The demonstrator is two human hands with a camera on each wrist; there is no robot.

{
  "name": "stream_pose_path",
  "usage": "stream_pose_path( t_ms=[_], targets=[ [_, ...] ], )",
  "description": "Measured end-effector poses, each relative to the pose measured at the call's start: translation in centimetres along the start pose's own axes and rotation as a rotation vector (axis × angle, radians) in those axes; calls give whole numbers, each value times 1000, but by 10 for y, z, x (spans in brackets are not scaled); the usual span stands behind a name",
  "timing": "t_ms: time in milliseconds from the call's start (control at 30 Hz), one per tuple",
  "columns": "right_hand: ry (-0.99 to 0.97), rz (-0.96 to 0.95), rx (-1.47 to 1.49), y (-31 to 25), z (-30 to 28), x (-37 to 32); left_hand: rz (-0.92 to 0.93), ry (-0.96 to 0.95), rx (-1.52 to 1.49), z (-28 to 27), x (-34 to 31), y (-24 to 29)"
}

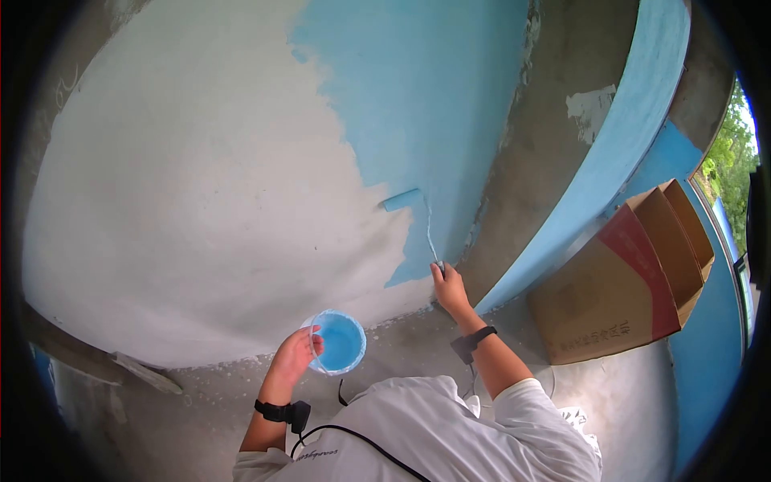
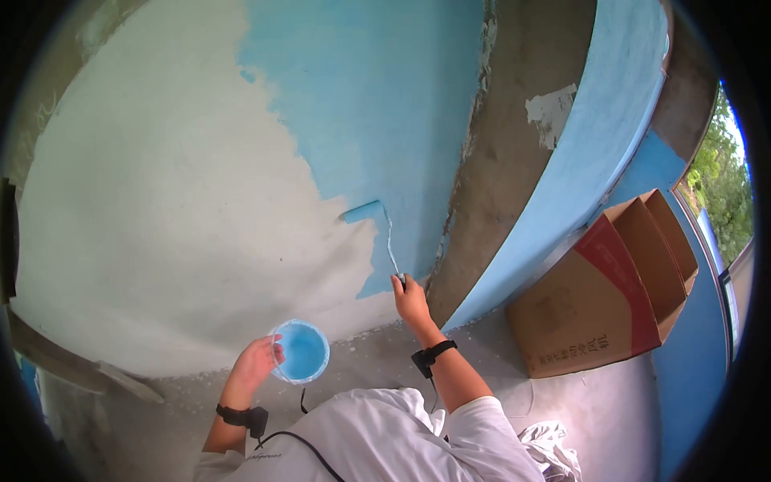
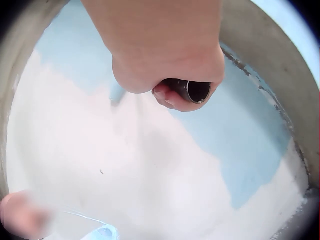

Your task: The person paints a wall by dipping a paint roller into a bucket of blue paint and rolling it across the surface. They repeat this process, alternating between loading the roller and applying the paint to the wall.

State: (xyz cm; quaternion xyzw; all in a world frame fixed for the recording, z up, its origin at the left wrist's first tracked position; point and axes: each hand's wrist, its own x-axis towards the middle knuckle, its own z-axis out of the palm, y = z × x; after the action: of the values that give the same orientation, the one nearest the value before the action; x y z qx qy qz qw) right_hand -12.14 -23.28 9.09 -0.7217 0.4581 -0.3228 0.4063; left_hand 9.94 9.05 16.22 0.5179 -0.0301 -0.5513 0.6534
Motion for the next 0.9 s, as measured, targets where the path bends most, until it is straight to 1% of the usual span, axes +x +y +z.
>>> stream_pose_path(
  t_ms=[67,100,200,267,367,500,567,800,867,900],
  targets=[
    [-28,-63,20,11,-4,3,7,5,-5,4,-2,-3],
    [-29,-52,24,5,-7,3,-1,9,1,5,-3,-4],
    [-25,-64,65,-46,-26,11,-3,0,20,7,0,-8],
    [16,-94,149,-76,-30,17,-3,22,57,7,0,-13],
    [41,-106,149,-83,-26,21,-21,26,82,12,-3,-14],
    [50,-82,98,-22,1,12,-29,49,39,18,-3,-16],
    [30,-31,50,4,12,4,-44,53,58,22,-7,-17],
    [-67,112,-48,54,6,-4,-57,85,69,35,-4,-28],
    [-162,196,-22,70,14,-2,-48,72,83,30,0,-28],
    [-201,217,-17,68,11,-2,-66,81,84,30,0,-29]
  ],
)
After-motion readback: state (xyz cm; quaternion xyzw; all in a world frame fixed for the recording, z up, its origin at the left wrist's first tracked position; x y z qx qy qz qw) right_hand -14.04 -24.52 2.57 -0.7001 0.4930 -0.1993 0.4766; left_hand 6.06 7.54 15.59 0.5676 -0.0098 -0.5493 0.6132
